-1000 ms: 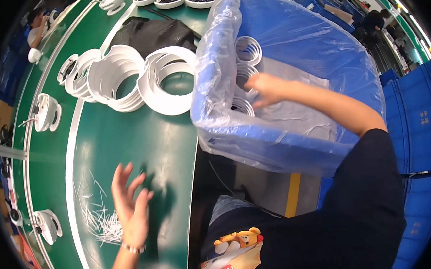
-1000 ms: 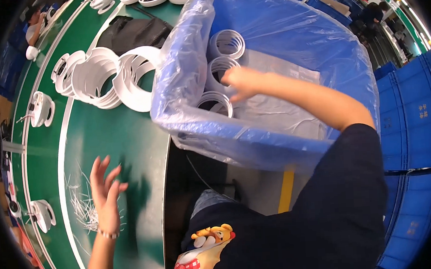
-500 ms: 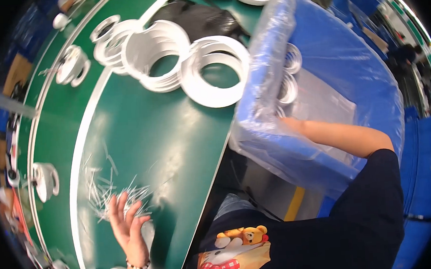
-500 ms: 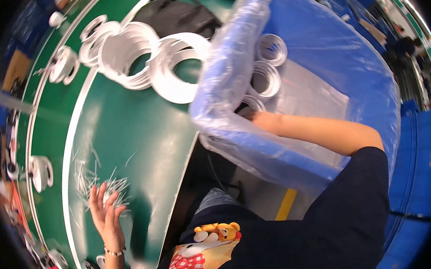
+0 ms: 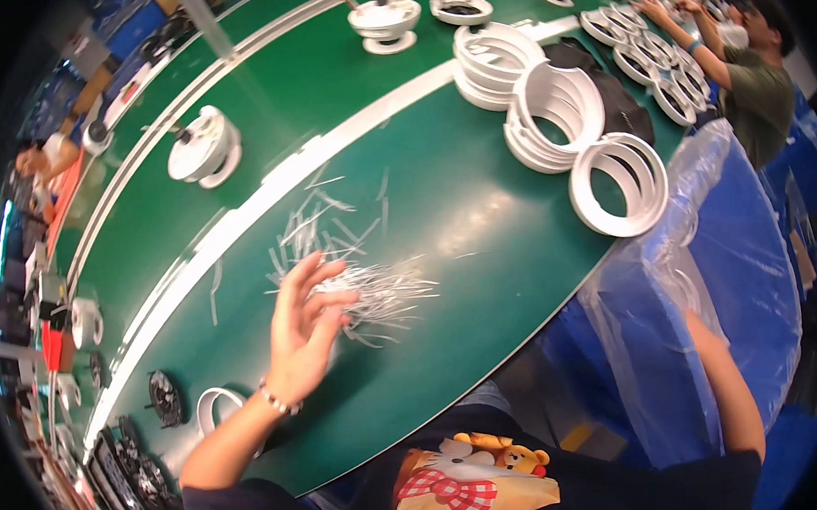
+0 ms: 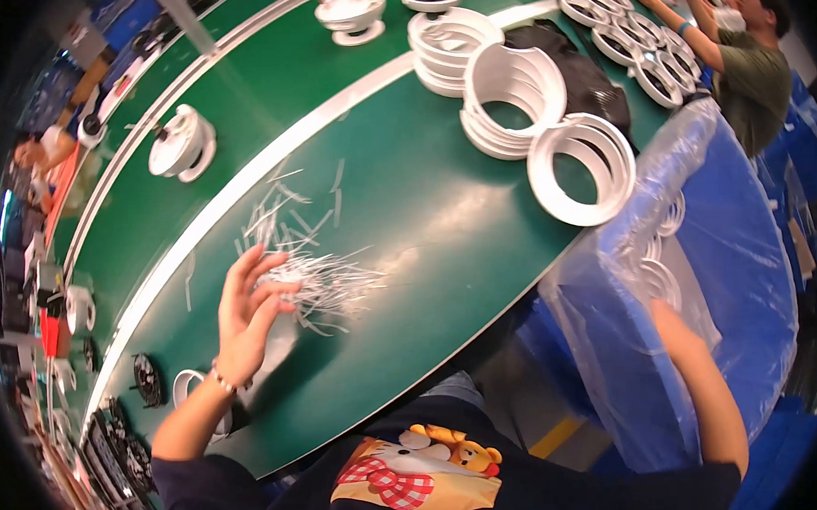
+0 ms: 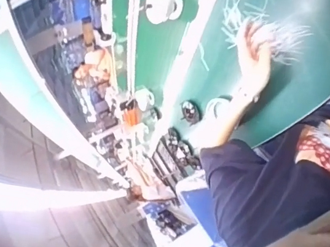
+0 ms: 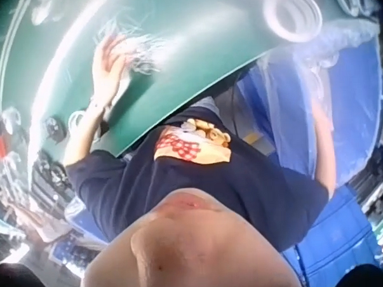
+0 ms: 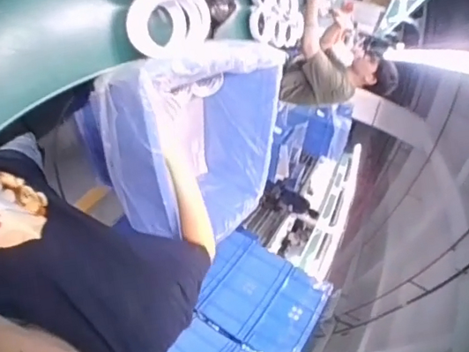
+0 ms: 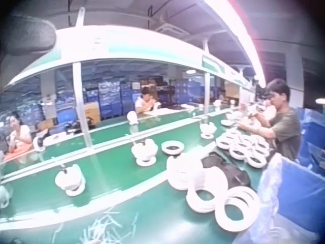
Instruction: Assemble light fixture components by fitting plastic housings onto internal electronic units on a production line.
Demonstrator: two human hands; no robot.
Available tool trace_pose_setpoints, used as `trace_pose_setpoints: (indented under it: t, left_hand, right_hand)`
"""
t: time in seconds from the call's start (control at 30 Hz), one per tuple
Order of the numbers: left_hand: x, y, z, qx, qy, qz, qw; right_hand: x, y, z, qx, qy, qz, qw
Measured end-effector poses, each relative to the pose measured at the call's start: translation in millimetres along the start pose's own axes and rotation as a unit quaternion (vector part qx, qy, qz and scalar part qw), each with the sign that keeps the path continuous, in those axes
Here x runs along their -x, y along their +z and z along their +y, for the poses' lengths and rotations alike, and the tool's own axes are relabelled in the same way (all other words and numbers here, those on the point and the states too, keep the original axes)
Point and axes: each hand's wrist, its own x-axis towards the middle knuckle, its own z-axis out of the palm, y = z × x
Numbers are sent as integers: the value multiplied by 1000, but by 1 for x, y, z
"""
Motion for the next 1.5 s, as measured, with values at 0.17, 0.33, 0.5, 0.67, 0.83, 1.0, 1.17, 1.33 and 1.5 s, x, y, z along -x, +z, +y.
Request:
trace_pose_setpoints:
  t: [0.17, 0.33, 0.5, 0.67, 0.83, 1.0, 1.17, 1.33, 1.5]
  left_hand:
    - [-117, -14, -5, -471, 385, -68, 791]
    - [-219, 3, -44, -643, 241, -20, 726]
    - [-202, 11, -61, -656, 177, -77, 730]
    - [-104, -33, -46, -568, 232, -174, 770]
    - [-32, -51, 4, -559, 259, -86, 783]
    - [-17, -47, 16, -532, 298, -83, 788]
    - [-61, -19, -5, -54, -19, -43, 997]
    - [-141, 31, -8, 231, -116, -75, 963]
    - [-172, 26, -27, 262, -100, -22, 959]
  right_hand:
    - [24, -70, -86, -55, -71, 269, 959]
    - [75, -72, -128, -196, 44, 537, 819]
    - [26, -52, -201, -487, -248, 581, 603]
    - [-104, -50, -284, -881, -389, -5, 270]
    - [-212, -65, -347, -950, -271, -24, 151]
    - [-261, -76, -368, -964, -162, 69, 199]
    - [-237, -92, -371, -941, -100, 84, 313]
    - [-231, -93, -343, -919, -165, 152, 325]
    - [-82, -48, -307, -878, -309, 126, 344]
